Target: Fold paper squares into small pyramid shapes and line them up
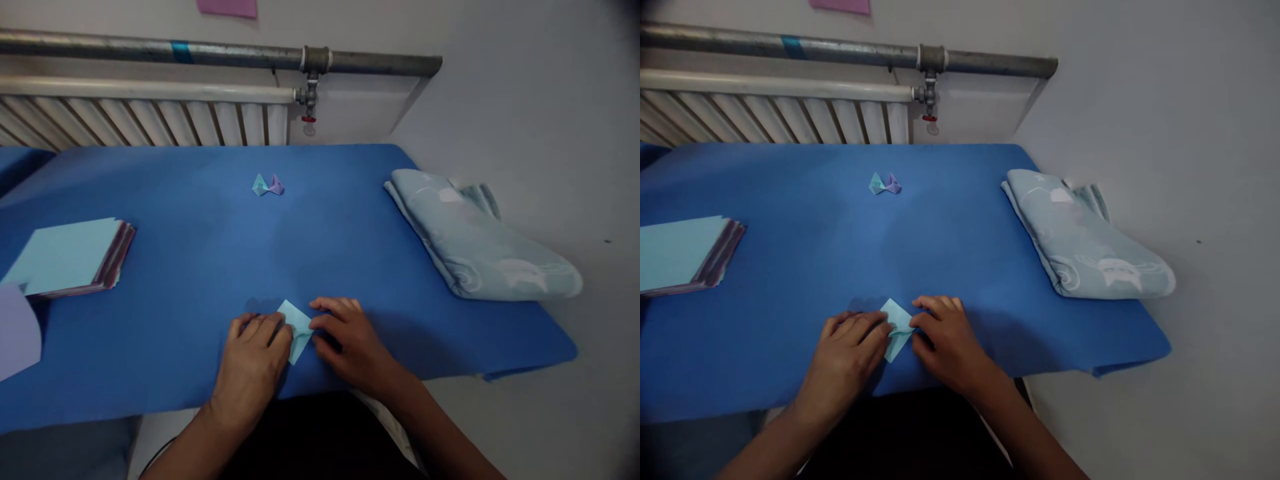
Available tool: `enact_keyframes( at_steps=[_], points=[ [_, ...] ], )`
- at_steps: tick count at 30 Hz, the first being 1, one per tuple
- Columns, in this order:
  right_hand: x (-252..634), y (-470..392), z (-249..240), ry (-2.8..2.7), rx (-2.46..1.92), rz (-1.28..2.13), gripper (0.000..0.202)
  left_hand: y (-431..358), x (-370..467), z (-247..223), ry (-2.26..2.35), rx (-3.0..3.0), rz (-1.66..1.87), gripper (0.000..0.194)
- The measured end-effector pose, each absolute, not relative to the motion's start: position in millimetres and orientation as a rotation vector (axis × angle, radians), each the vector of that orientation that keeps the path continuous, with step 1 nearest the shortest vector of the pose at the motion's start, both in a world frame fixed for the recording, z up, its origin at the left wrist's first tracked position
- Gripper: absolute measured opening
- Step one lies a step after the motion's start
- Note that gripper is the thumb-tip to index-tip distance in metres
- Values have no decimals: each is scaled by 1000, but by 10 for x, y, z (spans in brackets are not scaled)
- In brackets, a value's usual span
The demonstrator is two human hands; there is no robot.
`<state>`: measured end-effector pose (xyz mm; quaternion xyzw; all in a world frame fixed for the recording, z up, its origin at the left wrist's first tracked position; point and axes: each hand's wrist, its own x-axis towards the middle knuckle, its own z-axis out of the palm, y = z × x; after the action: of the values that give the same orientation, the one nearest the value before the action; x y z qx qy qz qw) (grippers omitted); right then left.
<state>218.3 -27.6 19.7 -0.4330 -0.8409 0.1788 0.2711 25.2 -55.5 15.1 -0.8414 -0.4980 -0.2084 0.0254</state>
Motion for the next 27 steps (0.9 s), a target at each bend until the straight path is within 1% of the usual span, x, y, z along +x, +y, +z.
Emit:
enact_keyframes(
  at_steps=[2,6,13,21,27],
  points=[
    [2183,-271,193,-2264,-1169,474,11,-559,256,134,-1552,-2589,-664,19],
    [2176,-252,181,-2264,-1200,481,14,-558,281,123,-1604,-2564,-717,19],
    [2161,-220,191,-2270,-1235,526,16,-533,335,161,-1747,-2575,-792,16],
    [2146,-209,161,-2276,-1282,513,8,-496,358,151,-1843,-2541,-834,16],
    [2125,-209,144,-2235,-1306,514,8,-457,376,122,-1881,-2526,-873,16]
  ],
)
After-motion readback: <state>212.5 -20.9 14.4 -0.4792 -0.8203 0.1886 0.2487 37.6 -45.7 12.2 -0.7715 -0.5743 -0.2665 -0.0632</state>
